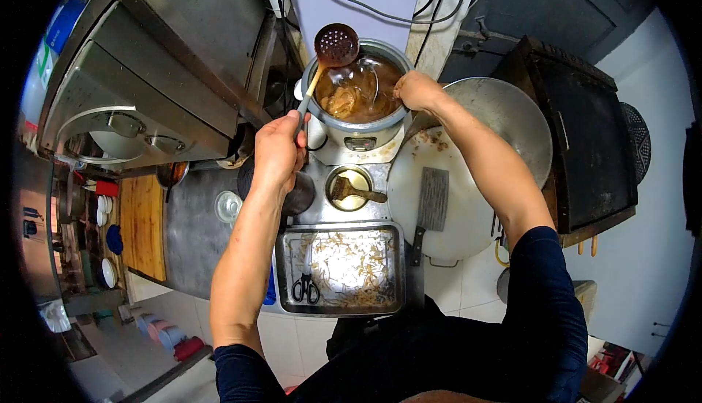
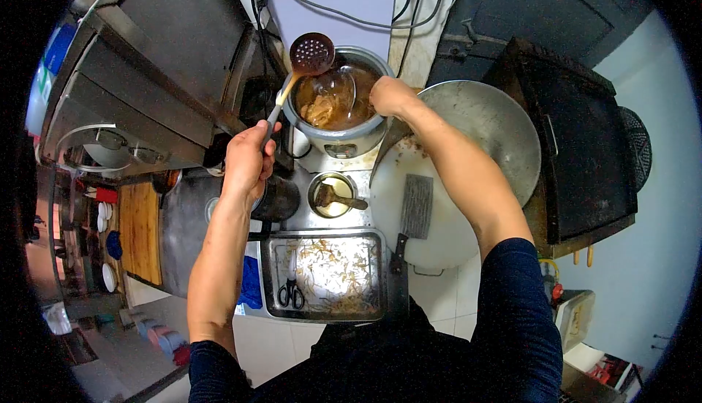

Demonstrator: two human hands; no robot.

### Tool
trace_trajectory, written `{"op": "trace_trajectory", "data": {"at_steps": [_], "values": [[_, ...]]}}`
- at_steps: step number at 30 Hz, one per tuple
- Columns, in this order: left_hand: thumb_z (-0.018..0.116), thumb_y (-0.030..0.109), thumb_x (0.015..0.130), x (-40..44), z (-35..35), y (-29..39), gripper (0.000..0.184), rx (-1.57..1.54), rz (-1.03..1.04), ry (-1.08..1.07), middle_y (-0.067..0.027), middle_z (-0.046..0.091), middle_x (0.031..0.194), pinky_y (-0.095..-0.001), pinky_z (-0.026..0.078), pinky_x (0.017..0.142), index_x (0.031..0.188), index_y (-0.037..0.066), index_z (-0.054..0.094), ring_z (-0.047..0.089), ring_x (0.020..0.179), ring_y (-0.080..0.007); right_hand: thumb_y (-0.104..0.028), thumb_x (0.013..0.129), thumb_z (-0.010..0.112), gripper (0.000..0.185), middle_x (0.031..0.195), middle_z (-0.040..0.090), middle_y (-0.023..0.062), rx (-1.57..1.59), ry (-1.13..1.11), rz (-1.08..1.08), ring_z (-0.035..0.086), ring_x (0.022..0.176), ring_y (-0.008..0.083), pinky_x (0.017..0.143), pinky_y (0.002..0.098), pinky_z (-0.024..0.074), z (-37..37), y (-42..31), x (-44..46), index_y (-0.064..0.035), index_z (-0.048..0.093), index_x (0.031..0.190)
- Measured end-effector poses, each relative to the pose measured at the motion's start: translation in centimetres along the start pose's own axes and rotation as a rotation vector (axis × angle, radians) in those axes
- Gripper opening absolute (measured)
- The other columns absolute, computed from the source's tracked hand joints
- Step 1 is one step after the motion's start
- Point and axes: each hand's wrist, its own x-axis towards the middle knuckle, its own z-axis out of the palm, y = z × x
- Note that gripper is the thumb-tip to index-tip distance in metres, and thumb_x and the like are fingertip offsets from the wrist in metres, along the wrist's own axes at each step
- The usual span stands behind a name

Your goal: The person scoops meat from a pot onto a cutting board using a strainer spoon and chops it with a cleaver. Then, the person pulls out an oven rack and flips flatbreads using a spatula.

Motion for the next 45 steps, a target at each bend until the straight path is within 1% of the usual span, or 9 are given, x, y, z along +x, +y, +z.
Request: {"op": "trace_trajectory", "data": {"at_steps": [2,9,11,13,18,30,35,38,45], "values": [[0.049,0.031,0.105,0.1,0.1,-0.2,0.032,0.001,-0.002,-0.006,0.0056,0.048,0.062,-0.0214,0.024,0.036,0.111,0.003,0.064,0.035,0.042,-0.004,-0.015,0.087,0.057,0.023,0.1,0.072,0.0186,-0.264,-0.225,-0.186,0.069,0.092,0.0374,0.083,0.0451,0.0549,-0.7,0.4,0.0,-0.0043,0.076,0.095],[0.049,0.029,0.105,-0.1,0.3,-0.3,0.031,-0.011,0.0,0.009,0.0047,0.048,0.061,-0.0221,0.024,0.036,0.107,0.002,0.064,0.035,0.041,-0.0049,-0.018,0.089,0.061,0.023,0.095,0.073,0.0187,0.03,-0.123,-0.209,0.069,0.088,0.035,0.08,0.0423,0.054,0.9,0.3,-2.1,-0.0028,0.076,0.096],[0.049,0.031,0.105,-0.2,0.3,-0.3,0.032,0.004,-0.005,-0.002,0.0054,0.047,0.062,-0.0216,0.024,0.036,0.113,0.003,0.063,0.035,0.042,-0.0042,-0.019,0.091,0.066,0.021,0.093,0.074,0.0182,0.399,-0.117,0.09,0.069,0.084,0.0301,0.079,0.0397,0.0526,1.1,0.3,-3.1,-0.0017,0.076,0.099],[0.049,0.028,0.104,-0.4,0.4,-0.2,0.03,-0.031,0.009,0.032,0.0041,0.049,0.06,-0.0224,0.023,0.035,0.101,0.002,0.064,0.035,0.039,-0.0054,-0.018,0.091,0.067,0.021,0.091,0.073,0.0182,0.456,-0.061,0.064,0.068,0.083,0.0275,0.079,0.0387,0.0521,2.2,1.6,-3.2,-0.0012,0.075,0.099],[0.05,0.028,0.104,-0.6,0.2,-0.2,0.03,-0.03,0.01,0.032,0.0039,0.049,0.06,-0.0222,0.023,0.035,0.102,0.002,0.064,0.035,0.039,-0.0053,-0.017,0.092,0.067,0.021,0.088,0.073,0.0176,0.528,-0.017,0.095,0.066,0.081,0.0238,0.077,0.0368,0.0511,0.6,0.7,-5.4,0.0008,0.075,0.101],[0.051,0.029,0.104,-0.7,-0.5,-1.0,0.031,-0.046,0.003,0.04,0.0034,0.049,0.062,-0.0222,0.022,0.035,0.108,0.0,0.062,0.034,0.04,-0.0051,-0.023,0.096,0.065,0.029,0.072,0.065,0.0051,0.709,0.076,0.195,0.053,0.064,0.0116,0.06,0.0308,0.0459,0.3,2.4,-9.0,-0.0002,0.073,0.111],[0.05,0.028,0.104,-0.4,-1.0,-1.7,0.031,-0.051,-0.002,0.061,0.0031,0.049,0.062,-0.0225,0.022,0.035,0.109,0.0,0.062,0.033,0.039,-0.0053,-0.021,0.099,0.062,0.026,0.063,0.052,-0.0049,0.886,0.095,0.227,0.04,0.055,0.0045,0.049,0.0238,0.0321,0.2,1.5,-11.3,-0.0018,0.072,0.114],[0.051,0.028,0.104,-0.4,-1.3,-2.0,0.03,-0.05,0.014,0.064,0.003,0.05,0.062,-0.0223,0.022,0.035,0.107,0.001,0.063,0.034,0.04,-0.0053,-0.02,0.099,0.062,0.025,0.067,0.057,-0.0023,0.888,0.183,0.185,0.045,0.058,0.0078,0.054,0.0269,0.0395,0.8,1.6,-11.6,-0.0015,0.073,0.112],[0.052,0.027,0.103,-1.0,-1.4,-2.9,0.029,-0.006,-0.038,0.05,0.0027,0.05,0.062,-0.0228,0.023,0.036,0.102,0.001,0.065,0.035,0.041,-0.0056,-0.019,0.099,0.061,0.024,0.068,0.058,-0.0017,0.873,0.292,0.157,0.046,0.059,0.0075,0.054,0.0271,0.0404,2.4,1.9,-11.8,-0.0008,0.073,0.112]]}}
